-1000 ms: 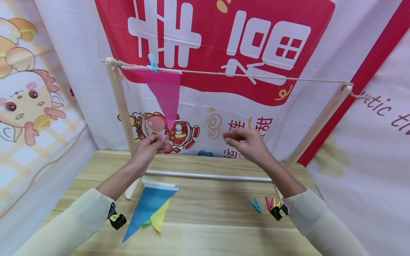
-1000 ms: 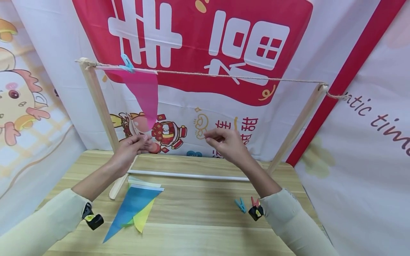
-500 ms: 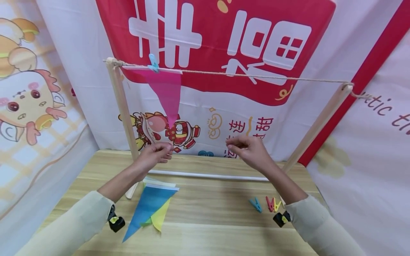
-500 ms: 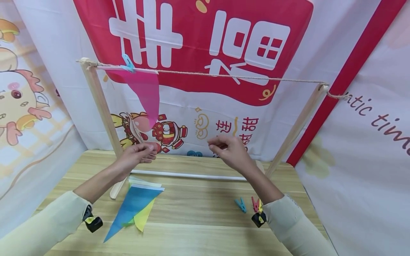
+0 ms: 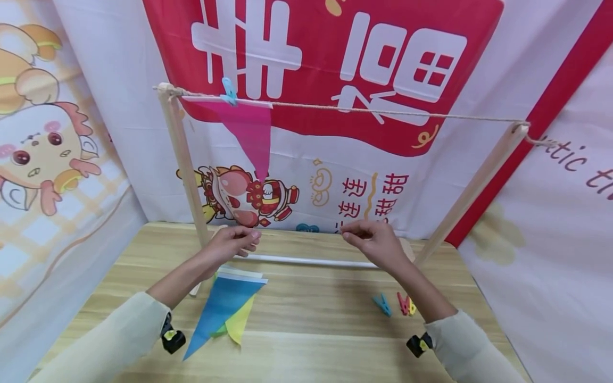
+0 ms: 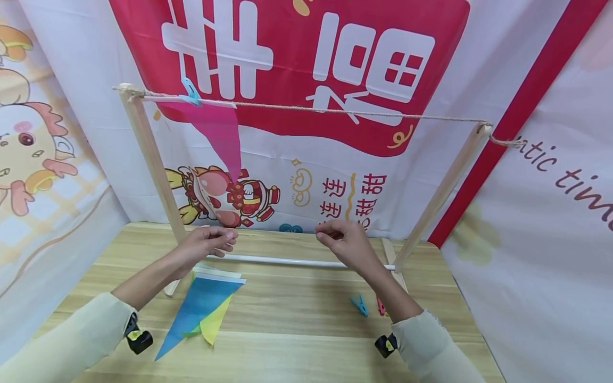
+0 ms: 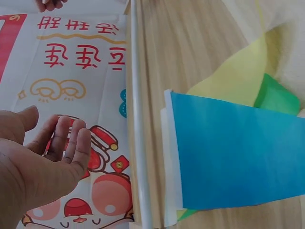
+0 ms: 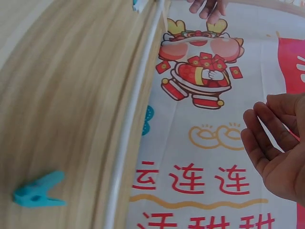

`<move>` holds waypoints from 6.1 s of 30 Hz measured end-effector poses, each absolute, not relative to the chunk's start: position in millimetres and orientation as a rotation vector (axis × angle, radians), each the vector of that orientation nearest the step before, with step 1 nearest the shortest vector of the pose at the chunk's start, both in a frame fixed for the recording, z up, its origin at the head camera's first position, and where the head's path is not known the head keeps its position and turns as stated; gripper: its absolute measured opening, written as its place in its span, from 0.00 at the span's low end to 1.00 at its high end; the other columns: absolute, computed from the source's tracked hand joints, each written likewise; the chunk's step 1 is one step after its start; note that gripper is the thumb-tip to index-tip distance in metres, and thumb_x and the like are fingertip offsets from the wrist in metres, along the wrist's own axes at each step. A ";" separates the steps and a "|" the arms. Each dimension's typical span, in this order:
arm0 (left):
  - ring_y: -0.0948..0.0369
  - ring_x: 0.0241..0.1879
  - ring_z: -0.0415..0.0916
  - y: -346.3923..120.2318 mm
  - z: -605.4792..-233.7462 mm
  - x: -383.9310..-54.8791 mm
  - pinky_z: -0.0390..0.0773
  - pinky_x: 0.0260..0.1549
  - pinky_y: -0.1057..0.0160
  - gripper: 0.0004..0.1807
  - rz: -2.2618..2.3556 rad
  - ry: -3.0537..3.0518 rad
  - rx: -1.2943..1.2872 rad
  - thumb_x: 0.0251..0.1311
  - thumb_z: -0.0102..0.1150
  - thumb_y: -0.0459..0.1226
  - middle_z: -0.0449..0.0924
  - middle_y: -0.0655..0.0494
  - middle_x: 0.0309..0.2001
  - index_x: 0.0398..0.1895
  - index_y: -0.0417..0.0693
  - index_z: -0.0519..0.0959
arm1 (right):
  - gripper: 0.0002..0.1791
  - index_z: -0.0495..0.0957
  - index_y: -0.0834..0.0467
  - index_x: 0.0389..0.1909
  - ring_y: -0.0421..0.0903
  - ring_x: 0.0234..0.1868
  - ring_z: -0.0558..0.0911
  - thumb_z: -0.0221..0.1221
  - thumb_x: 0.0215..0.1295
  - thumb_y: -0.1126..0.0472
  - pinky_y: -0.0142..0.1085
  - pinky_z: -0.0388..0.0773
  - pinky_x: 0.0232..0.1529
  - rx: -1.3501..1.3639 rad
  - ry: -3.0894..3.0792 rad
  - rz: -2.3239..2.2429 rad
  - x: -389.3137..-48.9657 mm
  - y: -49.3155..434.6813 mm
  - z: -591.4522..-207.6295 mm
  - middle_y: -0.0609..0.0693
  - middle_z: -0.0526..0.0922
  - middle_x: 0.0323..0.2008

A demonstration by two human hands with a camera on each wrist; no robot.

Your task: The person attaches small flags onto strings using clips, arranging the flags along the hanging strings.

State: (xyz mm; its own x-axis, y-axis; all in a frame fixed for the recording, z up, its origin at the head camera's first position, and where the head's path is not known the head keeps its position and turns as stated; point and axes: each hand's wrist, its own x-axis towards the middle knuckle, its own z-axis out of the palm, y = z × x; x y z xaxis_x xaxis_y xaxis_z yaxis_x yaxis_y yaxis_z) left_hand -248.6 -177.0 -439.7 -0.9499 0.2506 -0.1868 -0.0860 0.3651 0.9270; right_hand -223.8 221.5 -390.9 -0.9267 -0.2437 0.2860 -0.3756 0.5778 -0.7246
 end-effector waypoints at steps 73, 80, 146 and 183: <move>0.53 0.51 0.84 -205.5 -517.8 -233.1 0.89 0.59 0.47 0.16 1.212 2.637 0.179 0.67 0.71 0.20 0.90 0.46 0.52 0.54 0.41 0.90 | 0.18 0.90 0.68 0.48 0.48 0.45 0.92 0.82 0.64 0.60 0.45 0.91 0.50 0.190 -3.020 1.015 -184.0 295.6 -493.7 0.55 0.95 0.40; 0.54 0.50 0.84 -208.3 -517.5 -231.8 0.88 0.61 0.43 0.16 1.108 2.681 0.215 0.64 0.73 0.20 0.90 0.49 0.50 0.52 0.42 0.90 | 0.20 0.91 0.67 0.45 0.49 0.44 0.92 0.84 0.58 0.60 0.47 0.91 0.51 0.144 -3.045 0.965 -182.3 293.4 -495.6 0.56 0.95 0.39; 0.54 0.39 0.76 -208.0 -503.1 -242.1 0.64 0.54 0.43 0.07 0.778 2.814 0.212 0.68 0.76 0.31 0.83 0.56 0.31 0.33 0.49 0.87 | 0.10 0.87 0.55 0.32 0.50 0.35 0.86 0.80 0.61 0.58 0.53 0.85 0.37 0.052 -3.146 0.491 -178.5 272.2 -496.7 0.52 0.89 0.33; 0.52 0.48 0.81 -193.7 -463.6 -238.1 0.86 0.50 0.58 0.12 1.442 2.516 0.258 0.77 0.74 0.41 0.90 0.47 0.53 0.56 0.46 0.93 | 0.09 0.85 0.55 0.27 0.44 0.28 0.76 0.75 0.60 0.68 0.39 0.72 0.27 0.388 -3.054 0.661 -224.1 302.8 -536.7 0.46 0.82 0.25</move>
